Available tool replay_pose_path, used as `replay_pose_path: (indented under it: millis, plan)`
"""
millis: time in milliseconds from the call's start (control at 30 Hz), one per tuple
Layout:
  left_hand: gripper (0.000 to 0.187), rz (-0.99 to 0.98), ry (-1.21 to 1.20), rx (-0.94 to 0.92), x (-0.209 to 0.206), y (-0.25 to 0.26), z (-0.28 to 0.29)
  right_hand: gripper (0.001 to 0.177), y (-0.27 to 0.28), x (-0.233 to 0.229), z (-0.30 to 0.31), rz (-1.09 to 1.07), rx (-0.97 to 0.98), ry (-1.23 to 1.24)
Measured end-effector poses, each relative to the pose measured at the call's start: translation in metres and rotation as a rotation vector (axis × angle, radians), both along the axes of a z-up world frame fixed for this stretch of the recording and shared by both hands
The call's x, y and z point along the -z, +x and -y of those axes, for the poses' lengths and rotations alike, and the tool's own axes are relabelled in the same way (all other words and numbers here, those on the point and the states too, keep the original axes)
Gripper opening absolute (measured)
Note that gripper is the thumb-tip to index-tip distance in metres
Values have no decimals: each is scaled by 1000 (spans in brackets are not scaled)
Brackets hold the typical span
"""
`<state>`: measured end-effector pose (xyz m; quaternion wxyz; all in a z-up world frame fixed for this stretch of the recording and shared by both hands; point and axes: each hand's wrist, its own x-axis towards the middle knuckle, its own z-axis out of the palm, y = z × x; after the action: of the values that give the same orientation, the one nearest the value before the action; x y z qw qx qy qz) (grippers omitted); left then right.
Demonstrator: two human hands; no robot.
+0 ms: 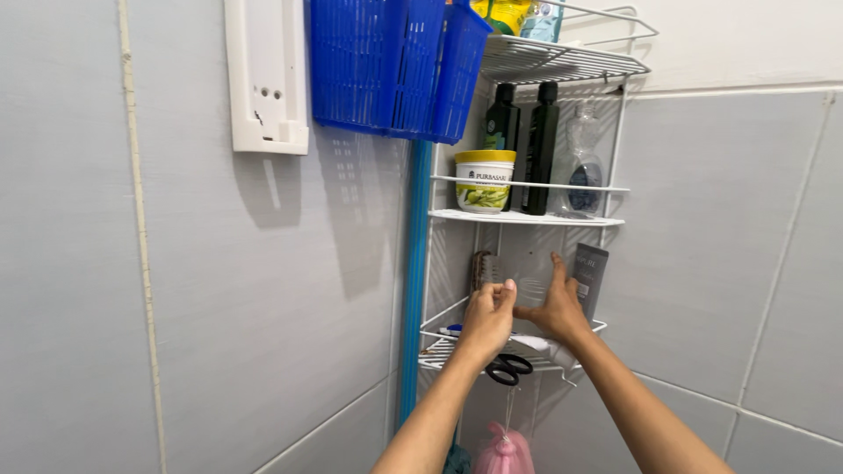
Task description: The person picks up a bag of liquid detergent, opens a bottle, and pours the detergent into the bottle before placing the bag on the toilet tank and retrieving a different cleaning product to repeat the process.
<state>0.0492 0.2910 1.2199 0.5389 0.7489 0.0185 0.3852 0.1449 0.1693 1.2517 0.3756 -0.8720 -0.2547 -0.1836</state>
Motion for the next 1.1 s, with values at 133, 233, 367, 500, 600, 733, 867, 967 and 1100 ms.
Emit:
replay_pose_path:
  millis: [133, 233, 367, 500, 600, 733, 867, 967, 1100]
  plan:
    - [59, -34, -27, 8, 1, -11, -2, 144, -10, -11, -1, -58, 28, 3]
    - [58, 5, -44, 15, -3, -21, -4, 144, -19, -19, 4, 233, -20, 98]
    - [55, 88, -39, 21, -9, -35, 6, 132, -46, -28, 25, 397, -39, 198]
    - [49, 201, -75, 125, -11, -62, 34, 130, -95, -29, 72, 415, -45, 236]
    - [44, 182, -146, 229, -3, -84, 66, 133, -137, -18, 111, 289, 20, 261]
    - [41, 242, -201, 381, 22, -97, 123, 135, -182, 7, 166, 245, 104, 266]
    - [40, 160, -262, 485, 57, -106, 183, 137, -217, 42, 226, 186, 260, 194]
    - [42, 2, -286, 560, 94, -123, 230, 135, -245, 78, 273, 166, 318, 213]
    - [48, -297, -374, 764, 152, -151, 300, 135, -288, 131, 339, 56, 442, 276]
